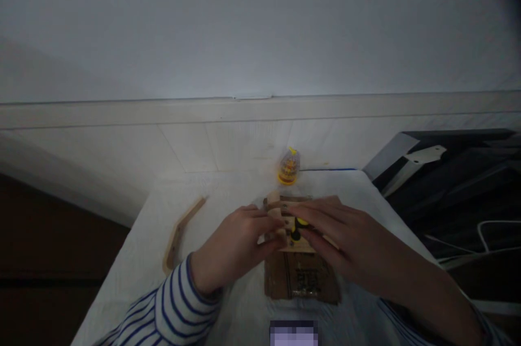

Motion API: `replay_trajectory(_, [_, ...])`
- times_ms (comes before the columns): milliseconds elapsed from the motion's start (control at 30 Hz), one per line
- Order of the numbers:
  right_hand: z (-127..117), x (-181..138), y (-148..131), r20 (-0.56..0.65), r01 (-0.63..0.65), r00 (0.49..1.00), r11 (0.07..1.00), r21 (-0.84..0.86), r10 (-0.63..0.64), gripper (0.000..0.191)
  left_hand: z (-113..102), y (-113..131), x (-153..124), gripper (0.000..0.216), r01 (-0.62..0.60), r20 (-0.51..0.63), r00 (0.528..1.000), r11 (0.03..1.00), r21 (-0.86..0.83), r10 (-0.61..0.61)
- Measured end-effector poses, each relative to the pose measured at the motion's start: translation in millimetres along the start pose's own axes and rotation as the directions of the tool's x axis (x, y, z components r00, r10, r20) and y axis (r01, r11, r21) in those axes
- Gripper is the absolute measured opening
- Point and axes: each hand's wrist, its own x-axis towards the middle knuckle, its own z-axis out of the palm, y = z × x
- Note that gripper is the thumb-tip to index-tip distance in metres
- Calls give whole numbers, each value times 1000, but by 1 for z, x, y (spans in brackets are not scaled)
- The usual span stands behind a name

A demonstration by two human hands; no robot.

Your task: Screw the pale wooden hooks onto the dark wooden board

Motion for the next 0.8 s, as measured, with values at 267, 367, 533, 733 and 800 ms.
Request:
replay_trajectory(267, [1,1,0,-6,-17,1000,1000,10,17,37,5,-5,1,12,72,144,987,996,45,-78])
replay_trajectory(367, [2,2,1,-15,-20,1000,1000,-6,20,32,7,-6,2,6,88,150,984,995,40,-93])
replay_trajectory(533, [3,1,2,-28,-5,1000,1000,-9,5,27,8,-7,2,5,112,152,982,993,33,-116])
replay_trajectory(733, [3,1,3,-48,12,999,1000,-17,-13,27,6,-7,3,11,116,195,973,993,32,-120])
replay_trajectory(800, [3,0,3,-48,6,999,1000,-14,-6,29,6,-7,3,12,119,194,973,993,25,-121])
